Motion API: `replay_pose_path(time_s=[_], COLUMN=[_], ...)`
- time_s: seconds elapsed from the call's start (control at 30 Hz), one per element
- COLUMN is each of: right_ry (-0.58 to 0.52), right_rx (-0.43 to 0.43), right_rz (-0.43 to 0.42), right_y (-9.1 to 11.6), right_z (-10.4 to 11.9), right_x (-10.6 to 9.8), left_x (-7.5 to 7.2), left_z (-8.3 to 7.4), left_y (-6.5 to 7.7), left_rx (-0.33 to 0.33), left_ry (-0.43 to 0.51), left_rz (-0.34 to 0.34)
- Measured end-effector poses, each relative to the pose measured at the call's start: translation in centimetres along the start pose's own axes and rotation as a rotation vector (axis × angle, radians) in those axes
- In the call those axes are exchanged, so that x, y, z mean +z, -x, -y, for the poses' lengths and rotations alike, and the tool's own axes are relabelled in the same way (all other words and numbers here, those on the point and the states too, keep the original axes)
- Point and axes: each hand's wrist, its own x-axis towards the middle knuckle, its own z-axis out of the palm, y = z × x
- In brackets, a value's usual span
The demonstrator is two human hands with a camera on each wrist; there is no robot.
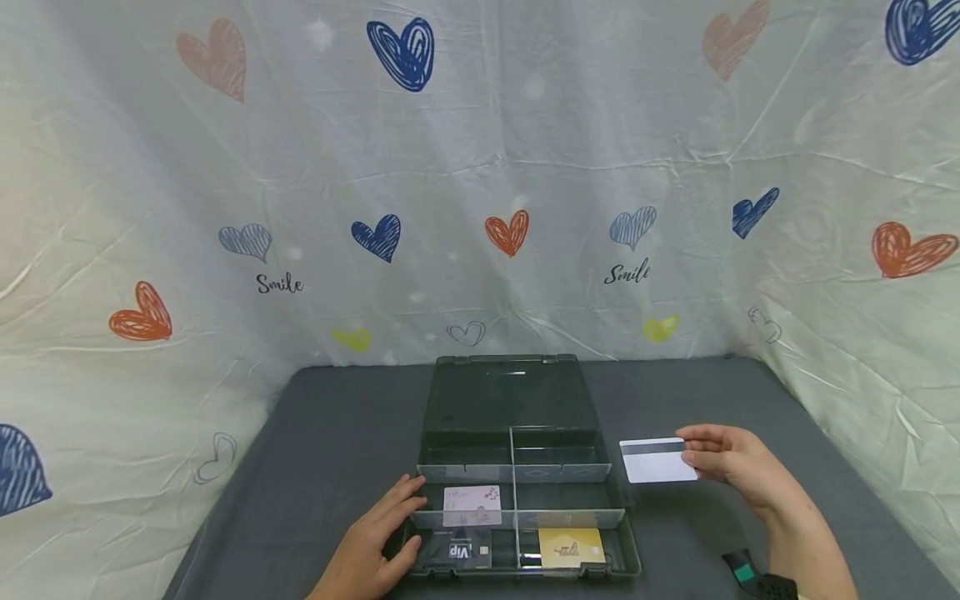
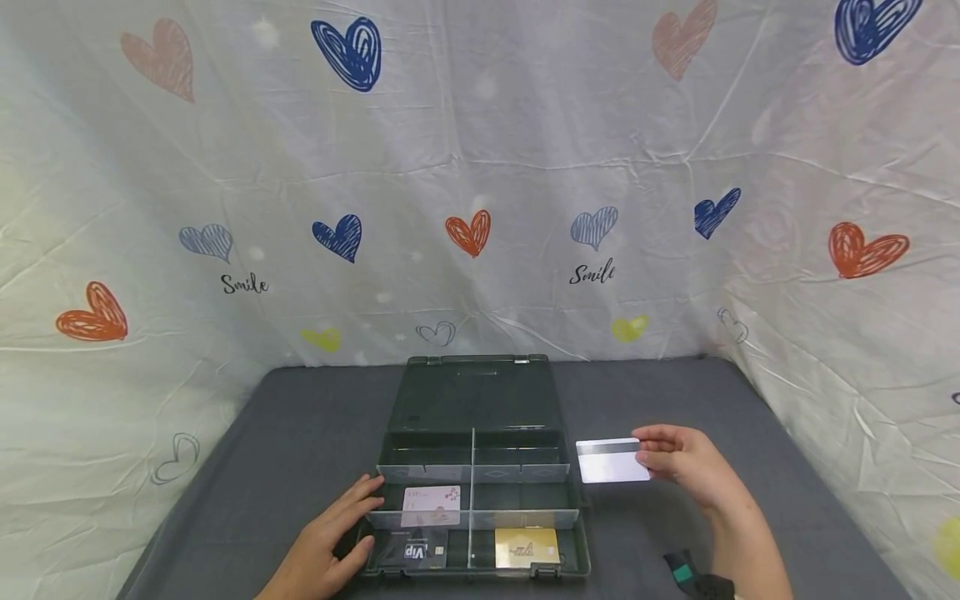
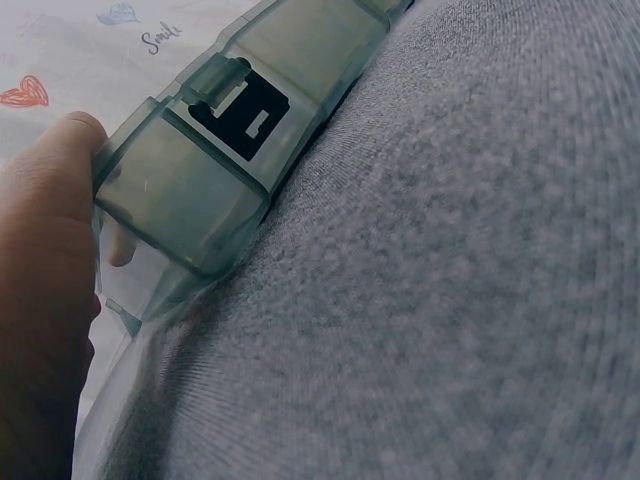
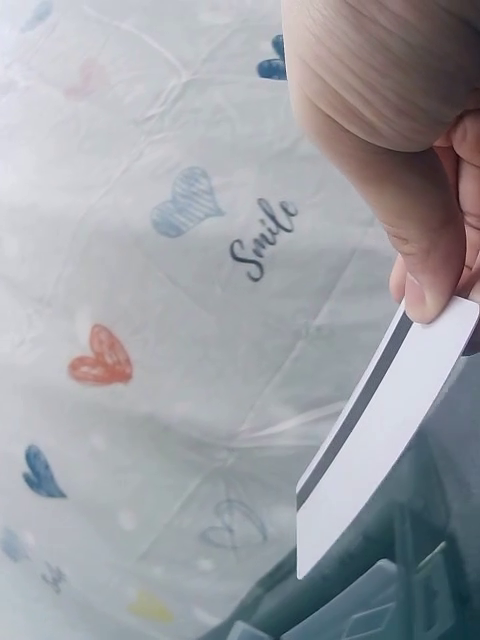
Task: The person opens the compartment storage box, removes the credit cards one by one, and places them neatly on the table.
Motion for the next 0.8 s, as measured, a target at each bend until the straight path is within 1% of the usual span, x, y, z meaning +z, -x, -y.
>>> replay_pose_path(time_s=[0.3,0.4,0.57,0.67,0.8], right_ry=[0.018,0.013,0.013,0.007,0.000], right_rx=[0.087,0.111,0.160,0.188,0.202], right_rz=[-0.022,-0.026,-0.055,-0.075,-0.090], right_y=[-0.7,-1.1,-1.9,-2.2,-2.6], right_z=[-2.1,-2.9,-4.1,-4.6,-5.5], right_x=[-1.1,-1.3,-1.4,-1.3,-1.1], left_x=[-0.1,-0.1,-0.1,-0.1,-0.1], left_z=[-0.1,-0.2,-0.2,-0.2,-0.3], left_y=[-0.1,-0.1,0.0,-0.1,-0.2], left_rx=[0.039,0.035,0.003,0.009,0.025], left_ry=[-0.011,-0.008,-0.001,-0.003,-0.003], left_rz=[-0.024,-0.022,-0.011,-0.016,-0.020])
